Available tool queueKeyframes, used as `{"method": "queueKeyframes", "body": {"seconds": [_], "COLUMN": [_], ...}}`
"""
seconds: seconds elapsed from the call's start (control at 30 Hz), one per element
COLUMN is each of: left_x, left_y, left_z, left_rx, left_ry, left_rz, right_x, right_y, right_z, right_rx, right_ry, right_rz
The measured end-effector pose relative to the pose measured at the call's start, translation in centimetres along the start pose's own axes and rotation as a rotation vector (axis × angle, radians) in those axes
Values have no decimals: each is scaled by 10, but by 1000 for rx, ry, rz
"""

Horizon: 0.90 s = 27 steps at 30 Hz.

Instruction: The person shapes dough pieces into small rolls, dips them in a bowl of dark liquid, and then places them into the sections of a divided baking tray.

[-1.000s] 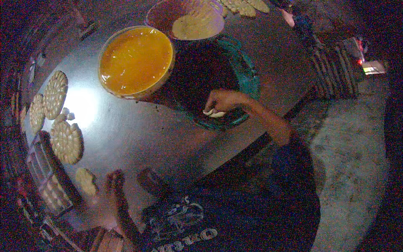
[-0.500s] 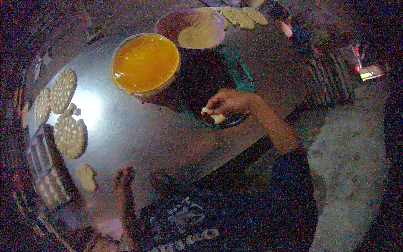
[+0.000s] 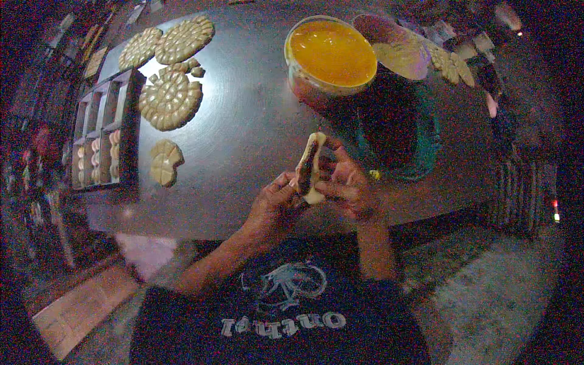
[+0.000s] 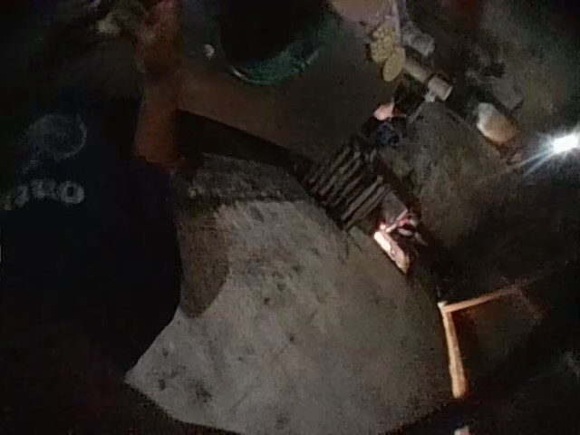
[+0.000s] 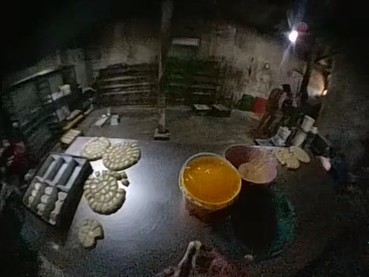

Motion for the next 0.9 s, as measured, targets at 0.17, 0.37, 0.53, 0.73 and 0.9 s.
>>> {"method": "queueKeyframes", "body": {"seconds": [0.17,0.37,0.53,0.73,0.9], "left_x": [-43,-94,-91,-116,-128], "left_y": [-1,-21,-60,-80,-108], "left_z": [-8,1,-57,-84,-93], "left_rx": [62,294,450,543,457], "left_ry": [119,98,-135,-103,60], "left_rz": [-192,27,260,533,656], "right_x": [10,30,95,131,151], "right_y": [-34,-74,-85,-68,-60], "right_z": [5,-15,-14,-8,40], "right_rx": [-63,-380,-585,-519,-340], "right_ry": [-325,-305,-167,-9,113], "right_rz": [235,-545,-1377,-1734,-1523]}}
Point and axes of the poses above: each hand's wrist, its own z-axis towards the middle knuckle, its own x-axis out of the palm, y = z × x, the point moved 4 cm from there along z, towards the middle knuckle, and after that the axes turned 1 degree about -x, right-handed, at the moved point
